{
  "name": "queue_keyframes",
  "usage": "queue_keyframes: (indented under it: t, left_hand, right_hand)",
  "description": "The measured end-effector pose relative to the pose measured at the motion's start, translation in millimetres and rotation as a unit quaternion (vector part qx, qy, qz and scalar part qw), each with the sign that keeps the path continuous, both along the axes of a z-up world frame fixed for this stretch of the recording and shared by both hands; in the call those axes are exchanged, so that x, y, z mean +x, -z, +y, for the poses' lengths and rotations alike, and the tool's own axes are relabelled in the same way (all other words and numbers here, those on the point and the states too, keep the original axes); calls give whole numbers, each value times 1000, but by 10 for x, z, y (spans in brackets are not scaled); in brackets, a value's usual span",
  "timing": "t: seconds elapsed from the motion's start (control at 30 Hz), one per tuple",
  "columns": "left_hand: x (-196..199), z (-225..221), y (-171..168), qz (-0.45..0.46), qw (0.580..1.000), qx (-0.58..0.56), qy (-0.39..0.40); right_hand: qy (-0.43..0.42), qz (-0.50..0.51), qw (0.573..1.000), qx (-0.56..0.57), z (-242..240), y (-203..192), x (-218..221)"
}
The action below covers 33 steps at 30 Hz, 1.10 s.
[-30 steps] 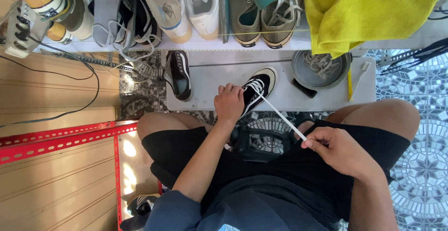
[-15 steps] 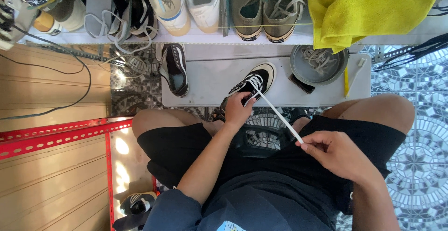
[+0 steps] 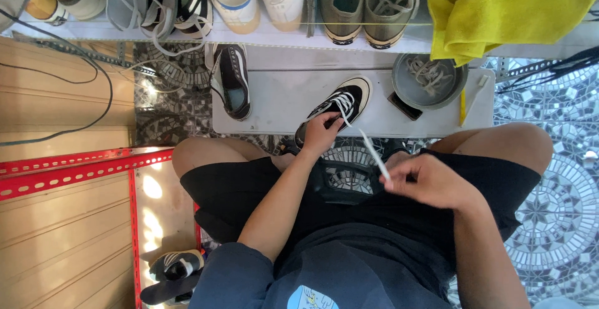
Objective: Threading a white shoelace through the eyelets of a black sneaker while sitting near a shoe rack.
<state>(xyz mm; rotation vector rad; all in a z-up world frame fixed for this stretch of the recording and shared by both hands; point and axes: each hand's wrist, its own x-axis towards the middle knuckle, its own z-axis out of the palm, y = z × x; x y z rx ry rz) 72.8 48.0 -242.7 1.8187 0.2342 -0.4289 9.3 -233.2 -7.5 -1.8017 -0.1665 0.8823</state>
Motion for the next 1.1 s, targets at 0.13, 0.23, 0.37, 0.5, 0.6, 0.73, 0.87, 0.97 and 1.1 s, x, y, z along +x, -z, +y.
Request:
queue_keyframes:
  t: [0.13,0.23,0.37,0.5,0.6,0.73,0.87,0.97,1.1]
  left_hand:
    - [-43,-15,-188,4,1000,-13,7]
    - [-33,-52,-421,-26,999,28,20]
    - [-62,-76,-931,-85,969,227,43]
    - [16,-82,-960,-151,947,269,87]
    - [49,-108,-953,-92,965,246,-17]
    - [133,-24,-953,-44,983,172,-48]
    - [244,-56,-933,71,986,-68,-132]
    - [216,-34,-1118,122,956,-209,-168]
    - [62,-46,-1476,104,947,-277,-127]
  right_hand:
    - [-72,-3,997,27,56,-219,-51]
    - [-7,-20,996,87,113,-338,14]
    - [31,-59,994,90,208,-507,95]
    - [27,-63,992,110,206,-534,97]
    - [1,-49,994,97,172,-512,148]
    - [-37,-50,997,43,135,-392,282]
    - [-92,14,991,-98,143,146,398]
    - [-70,65,983,-155,239,408,477]
    - [3,114,967,-228,331,644,676]
